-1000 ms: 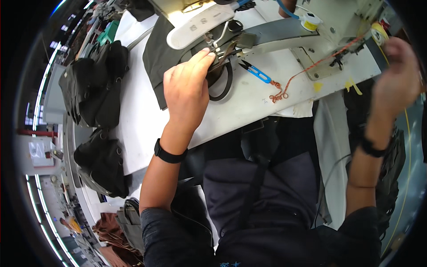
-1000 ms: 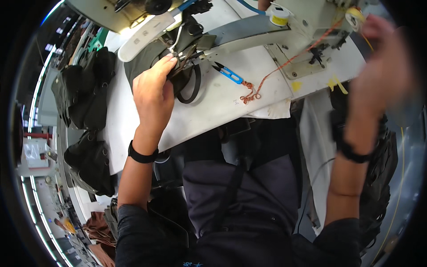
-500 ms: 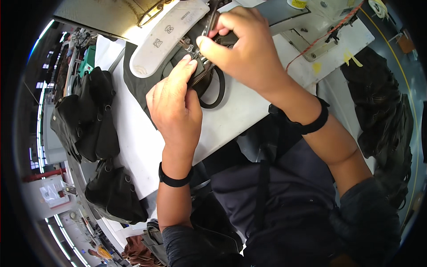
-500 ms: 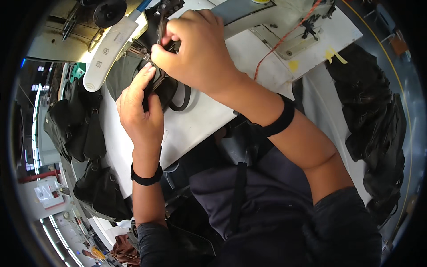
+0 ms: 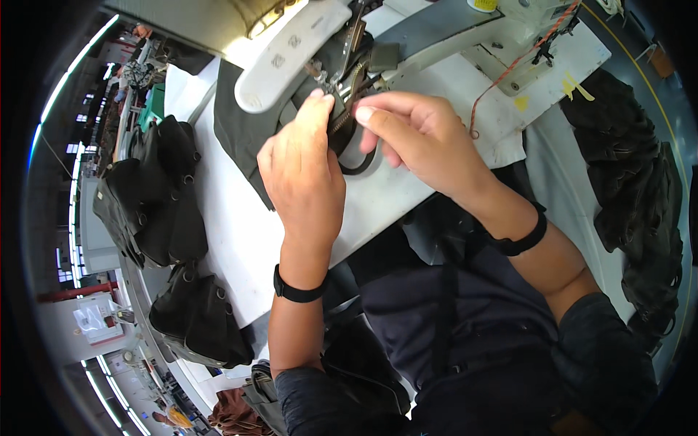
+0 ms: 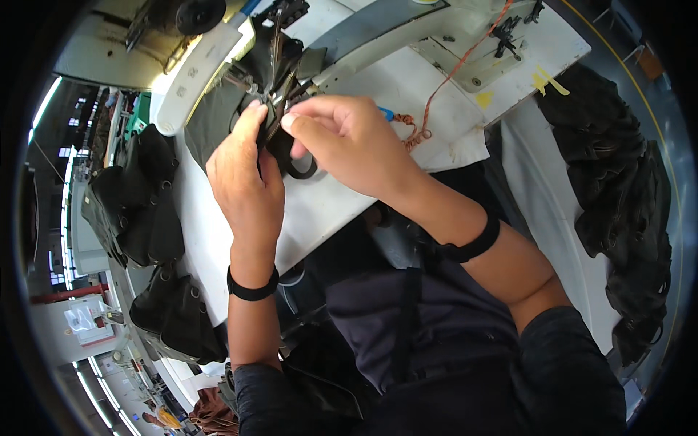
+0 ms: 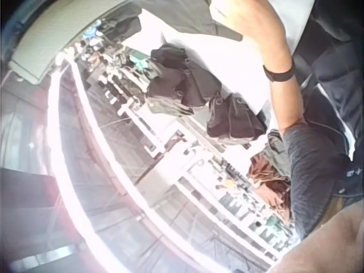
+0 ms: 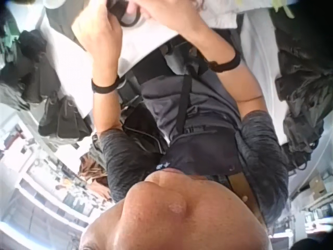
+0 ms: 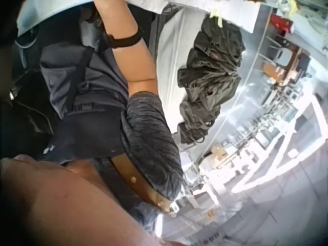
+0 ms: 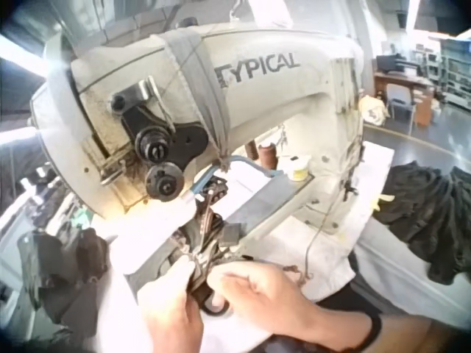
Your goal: The person sews a zipper onto a dark green bag using a sewing machine. They repeatedly align the zipper, guide the bag under the needle, and stitch along the zipper line. The person also uses scissors to trim threads and adjusts the bag's position multiple times.
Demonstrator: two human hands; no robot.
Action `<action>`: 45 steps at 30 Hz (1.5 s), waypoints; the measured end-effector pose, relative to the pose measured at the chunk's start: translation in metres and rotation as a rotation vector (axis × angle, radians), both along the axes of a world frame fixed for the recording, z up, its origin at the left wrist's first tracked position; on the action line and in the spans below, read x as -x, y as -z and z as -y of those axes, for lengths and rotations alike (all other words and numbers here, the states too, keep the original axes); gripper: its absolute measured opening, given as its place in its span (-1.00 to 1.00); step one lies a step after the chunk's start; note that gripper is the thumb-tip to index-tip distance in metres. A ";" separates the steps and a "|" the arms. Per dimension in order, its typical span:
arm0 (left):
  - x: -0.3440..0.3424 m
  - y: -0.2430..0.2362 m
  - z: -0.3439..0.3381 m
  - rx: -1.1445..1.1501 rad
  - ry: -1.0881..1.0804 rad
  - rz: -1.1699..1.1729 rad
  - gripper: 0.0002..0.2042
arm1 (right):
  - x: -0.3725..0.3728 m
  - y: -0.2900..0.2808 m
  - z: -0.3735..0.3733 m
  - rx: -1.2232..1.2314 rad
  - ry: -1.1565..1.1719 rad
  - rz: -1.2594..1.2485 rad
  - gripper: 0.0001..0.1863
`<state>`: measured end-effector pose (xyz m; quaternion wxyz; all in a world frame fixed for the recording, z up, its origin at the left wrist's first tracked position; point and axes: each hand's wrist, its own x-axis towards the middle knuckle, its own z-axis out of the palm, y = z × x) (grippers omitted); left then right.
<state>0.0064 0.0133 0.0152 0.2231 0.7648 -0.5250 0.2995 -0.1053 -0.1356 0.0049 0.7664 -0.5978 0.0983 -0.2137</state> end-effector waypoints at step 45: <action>0.004 0.006 0.013 0.231 -0.034 -0.003 -0.64 | -0.025 -0.006 -0.017 -0.427 0.118 0.071 -0.85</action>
